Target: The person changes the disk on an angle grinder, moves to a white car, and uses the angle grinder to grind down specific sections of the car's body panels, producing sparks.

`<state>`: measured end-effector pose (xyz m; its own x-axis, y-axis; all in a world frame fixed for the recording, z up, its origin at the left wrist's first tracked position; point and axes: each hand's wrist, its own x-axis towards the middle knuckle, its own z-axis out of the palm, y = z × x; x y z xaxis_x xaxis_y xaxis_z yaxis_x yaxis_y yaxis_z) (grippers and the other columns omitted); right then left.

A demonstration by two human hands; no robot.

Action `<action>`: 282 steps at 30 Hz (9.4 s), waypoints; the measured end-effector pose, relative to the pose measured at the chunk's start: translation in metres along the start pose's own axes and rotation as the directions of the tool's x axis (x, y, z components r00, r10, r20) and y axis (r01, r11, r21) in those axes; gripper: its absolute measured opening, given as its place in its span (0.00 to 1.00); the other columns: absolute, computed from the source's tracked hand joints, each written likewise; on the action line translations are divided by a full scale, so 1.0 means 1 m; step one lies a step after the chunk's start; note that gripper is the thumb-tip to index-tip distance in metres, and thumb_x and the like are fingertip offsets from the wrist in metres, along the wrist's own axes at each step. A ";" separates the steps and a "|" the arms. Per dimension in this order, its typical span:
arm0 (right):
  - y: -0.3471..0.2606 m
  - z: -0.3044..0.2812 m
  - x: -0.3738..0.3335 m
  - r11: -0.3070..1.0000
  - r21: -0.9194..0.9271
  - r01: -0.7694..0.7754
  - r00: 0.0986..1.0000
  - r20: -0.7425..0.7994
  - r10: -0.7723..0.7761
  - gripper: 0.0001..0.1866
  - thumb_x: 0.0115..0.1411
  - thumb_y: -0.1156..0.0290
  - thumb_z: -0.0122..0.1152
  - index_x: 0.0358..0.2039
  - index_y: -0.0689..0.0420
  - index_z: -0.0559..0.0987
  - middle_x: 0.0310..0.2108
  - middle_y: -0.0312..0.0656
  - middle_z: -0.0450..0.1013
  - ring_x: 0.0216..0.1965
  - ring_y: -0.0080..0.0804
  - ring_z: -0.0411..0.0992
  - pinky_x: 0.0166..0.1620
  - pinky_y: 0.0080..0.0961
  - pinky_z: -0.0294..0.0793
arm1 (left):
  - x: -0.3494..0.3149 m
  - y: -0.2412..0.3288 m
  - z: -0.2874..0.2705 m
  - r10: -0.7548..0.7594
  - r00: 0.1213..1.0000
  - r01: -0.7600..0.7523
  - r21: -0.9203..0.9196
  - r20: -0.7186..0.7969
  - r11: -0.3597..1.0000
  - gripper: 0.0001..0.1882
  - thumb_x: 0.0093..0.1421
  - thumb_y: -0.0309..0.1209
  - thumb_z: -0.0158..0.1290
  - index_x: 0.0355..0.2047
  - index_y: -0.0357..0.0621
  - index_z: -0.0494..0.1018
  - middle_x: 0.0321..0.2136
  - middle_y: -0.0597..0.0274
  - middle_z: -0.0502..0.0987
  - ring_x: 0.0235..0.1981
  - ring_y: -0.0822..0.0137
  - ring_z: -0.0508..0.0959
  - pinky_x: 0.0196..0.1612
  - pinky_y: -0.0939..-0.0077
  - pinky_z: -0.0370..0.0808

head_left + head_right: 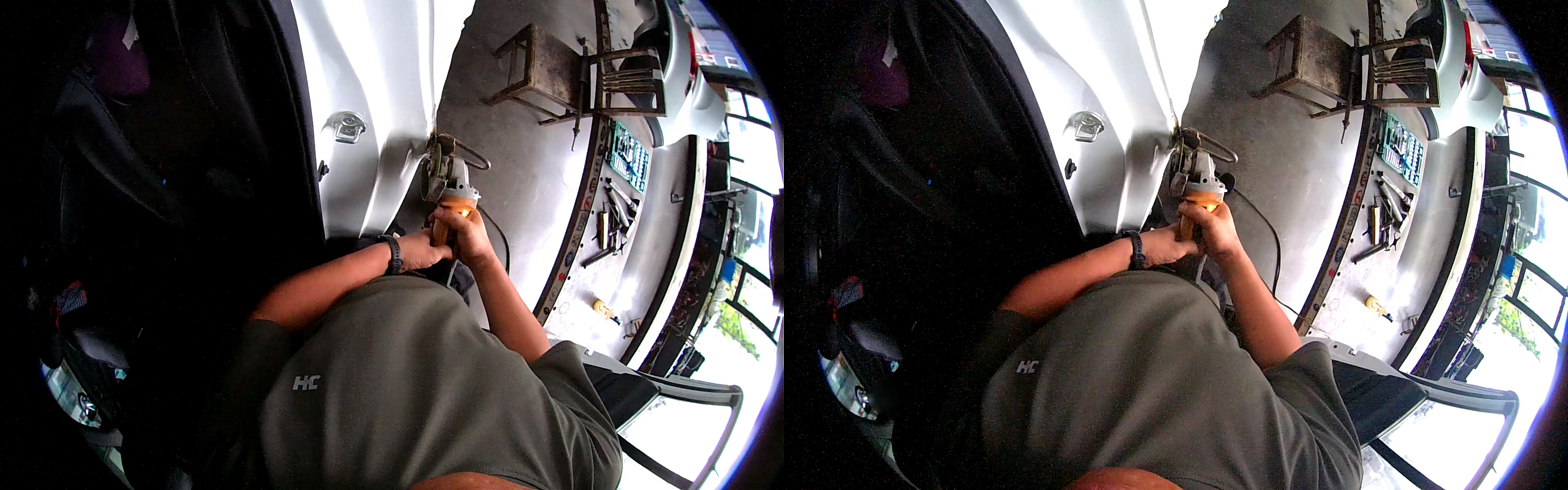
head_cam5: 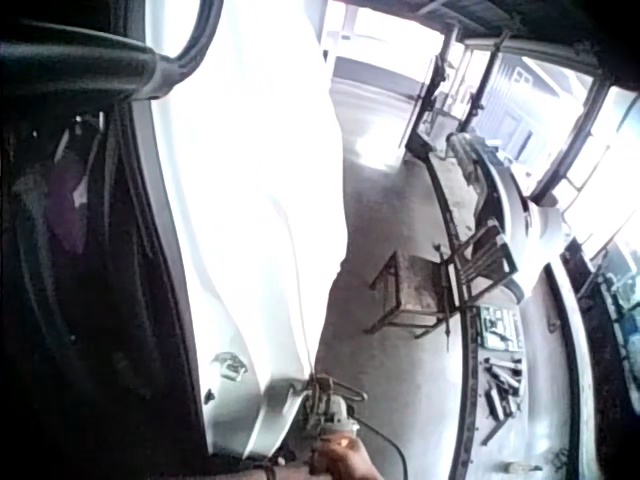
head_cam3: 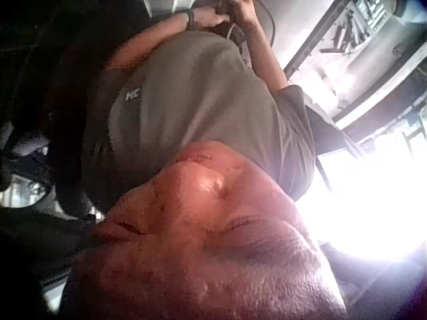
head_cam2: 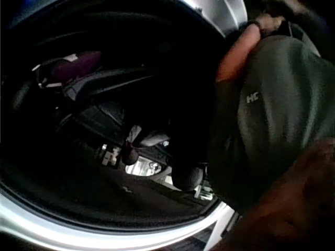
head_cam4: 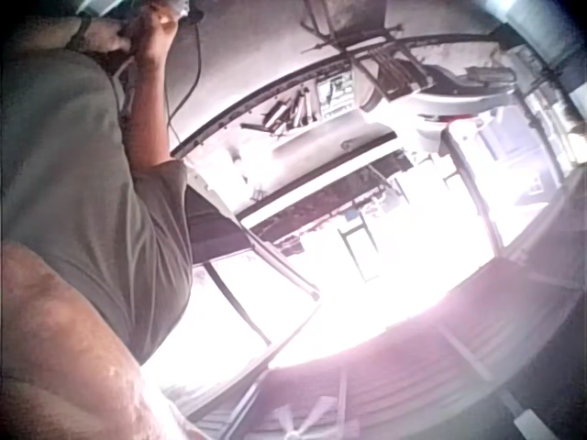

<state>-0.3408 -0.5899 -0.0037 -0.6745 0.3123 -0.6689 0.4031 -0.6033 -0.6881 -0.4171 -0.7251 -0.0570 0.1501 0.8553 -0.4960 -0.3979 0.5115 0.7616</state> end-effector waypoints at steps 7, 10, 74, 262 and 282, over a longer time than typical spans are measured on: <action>-0.003 0.006 0.001 1.000 0.004 0.011 0.998 -0.061 -0.011 0.14 0.58 0.69 0.69 0.42 0.60 0.79 0.34 0.36 0.78 0.35 0.27 0.76 0.41 0.28 0.76 | -0.017 0.027 0.004 0.000 0.996 -0.001 -0.010 -0.088 1.000 0.22 0.62 0.40 0.55 0.51 0.38 0.77 0.46 0.51 0.82 0.49 0.59 0.78 0.55 0.66 0.73; -0.005 0.008 0.001 1.000 0.014 0.019 0.999 -0.033 -0.018 0.14 0.58 0.69 0.69 0.42 0.60 0.79 0.35 0.36 0.78 0.35 0.27 0.76 0.41 0.28 0.76 | -0.021 0.032 0.003 -0.014 0.994 0.016 0.018 -0.106 1.000 0.22 0.61 0.39 0.55 0.51 0.38 0.77 0.45 0.52 0.82 0.49 0.60 0.78 0.54 0.67 0.74; -0.034 0.025 -0.006 0.966 -0.103 0.238 0.964 -0.098 -0.248 0.19 0.53 0.68 0.72 0.45 0.60 0.82 0.40 0.37 0.80 0.42 0.25 0.78 0.47 0.26 0.77 | -0.029 0.048 0.008 0.083 0.971 -0.089 -0.015 -0.225 0.996 0.17 0.69 0.33 0.49 0.56 0.43 0.71 0.38 0.64 0.79 0.37 0.72 0.78 0.39 0.72 0.76; -0.284 -0.238 0.358 0.758 -0.652 0.029 0.554 0.641 0.530 0.18 0.69 0.58 0.61 0.48 0.60 0.78 0.39 0.42 0.80 0.39 0.28 0.77 0.43 0.26 0.77 | 0.292 0.146 0.331 -0.914 -0.267 0.831 -0.554 -0.305 -0.058 0.40 0.58 0.57 0.51 0.67 0.49 0.68 0.73 0.38 0.49 0.75 0.42 0.44 0.74 0.43 0.42; -0.204 -0.042 0.122 -0.141 -0.505 0.852 0.510 0.737 0.444 0.20 0.64 0.53 0.57 0.38 0.60 0.74 0.30 0.57 0.79 0.35 0.63 0.77 0.40 0.56 0.75 | 0.196 -0.021 0.230 -0.906 0.352 0.783 -0.455 -0.236 0.424 0.28 0.65 0.47 0.45 0.62 0.51 0.74 0.64 0.58 0.72 0.65 0.57 0.73 0.63 0.54 0.71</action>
<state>-0.4788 -0.3978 0.0431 -0.6209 -0.6491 -0.4394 -0.3189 0.7213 -0.6148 -0.1709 -0.5490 -0.0746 0.1995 -0.1814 -0.9630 -0.4624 0.8490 -0.2557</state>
